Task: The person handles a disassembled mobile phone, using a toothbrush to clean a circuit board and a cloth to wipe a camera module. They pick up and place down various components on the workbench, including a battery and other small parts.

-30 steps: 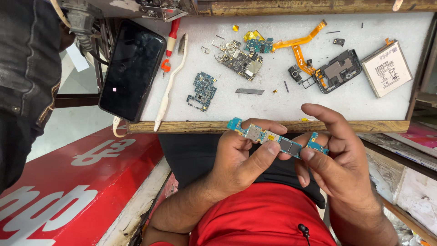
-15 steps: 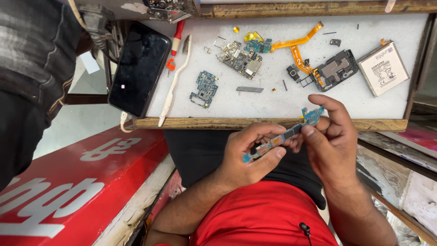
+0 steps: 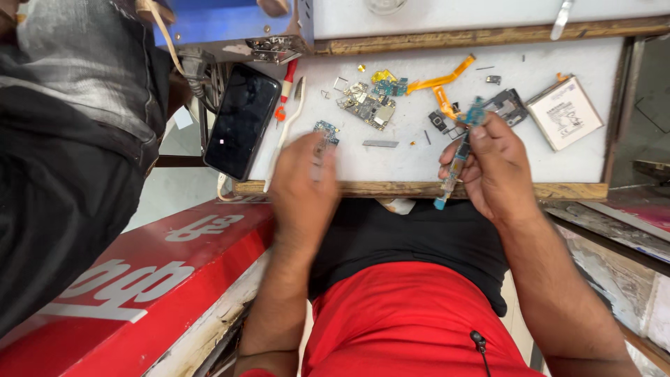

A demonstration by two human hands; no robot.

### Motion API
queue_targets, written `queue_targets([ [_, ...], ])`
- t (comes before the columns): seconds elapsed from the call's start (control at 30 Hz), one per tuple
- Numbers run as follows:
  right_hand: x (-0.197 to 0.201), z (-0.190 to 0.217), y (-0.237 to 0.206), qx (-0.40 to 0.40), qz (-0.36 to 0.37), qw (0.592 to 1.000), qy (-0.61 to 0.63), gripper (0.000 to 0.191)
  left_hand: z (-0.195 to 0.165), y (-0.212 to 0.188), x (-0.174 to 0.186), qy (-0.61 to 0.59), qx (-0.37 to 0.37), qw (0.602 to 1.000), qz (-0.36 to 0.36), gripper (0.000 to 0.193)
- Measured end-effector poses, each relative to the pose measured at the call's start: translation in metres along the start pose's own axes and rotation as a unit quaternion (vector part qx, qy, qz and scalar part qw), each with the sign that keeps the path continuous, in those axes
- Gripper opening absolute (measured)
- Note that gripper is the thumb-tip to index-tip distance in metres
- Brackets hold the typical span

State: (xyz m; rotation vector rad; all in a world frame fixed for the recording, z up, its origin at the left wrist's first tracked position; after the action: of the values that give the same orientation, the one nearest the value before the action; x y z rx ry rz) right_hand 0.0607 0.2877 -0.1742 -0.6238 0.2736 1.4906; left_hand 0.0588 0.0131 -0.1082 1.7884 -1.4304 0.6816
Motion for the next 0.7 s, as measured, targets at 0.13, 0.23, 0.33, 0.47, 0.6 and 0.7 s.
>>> queue_targets([
  [0.13, -0.003, 0.000, 0.004, -0.059, 0.041, 0.997, -0.013, 0.050, 0.031, 0.024, 0.009, 0.153, 0.009, 0.988, -0.021, 0.034],
  [0.23, -0.006, 0.002, 0.005, -0.057, 0.082, 0.993, -0.068, 0.068, 0.034, 0.028, 0.005, 0.183, 0.024, 0.983, -0.017, 0.035],
  [0.33, -0.007, -0.001, 0.003, -0.051, 0.103, 0.990, -0.087, 0.055, 0.024, 0.025, 0.006, 0.183, 0.004, 0.983, -0.030, 0.035],
  [0.47, -0.007, -0.007, -0.004, -0.065, 0.107, 0.980, -0.152, 0.046, 0.005, 0.016, 0.000, -0.012, 0.049, 0.996, 0.074, 0.031],
  [0.6, -0.014, -0.002, -0.007, -0.062, 0.152, 0.953, -0.254, 0.042, -0.026, -0.002, -0.030, -0.247, 0.064, 0.932, 0.256, 0.049],
  [0.7, -0.020, 0.007, -0.004, -0.055, 0.173, 0.948, -0.263, 0.041, -0.034, -0.006, -0.045, -0.263, 0.039, 0.928, 0.261, 0.049],
])
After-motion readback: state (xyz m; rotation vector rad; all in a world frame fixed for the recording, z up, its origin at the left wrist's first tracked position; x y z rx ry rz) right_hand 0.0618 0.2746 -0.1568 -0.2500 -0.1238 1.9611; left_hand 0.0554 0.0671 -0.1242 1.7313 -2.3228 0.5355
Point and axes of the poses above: each hand's wrist, its own y-axis towards the middle knuckle, its own x-axis out of the back of the hand, z = x × y, the point moved 3 cm from there along y, towards the middle knuckle, and after that the axes turned 8 degrees about x, right-handed, at the moved point
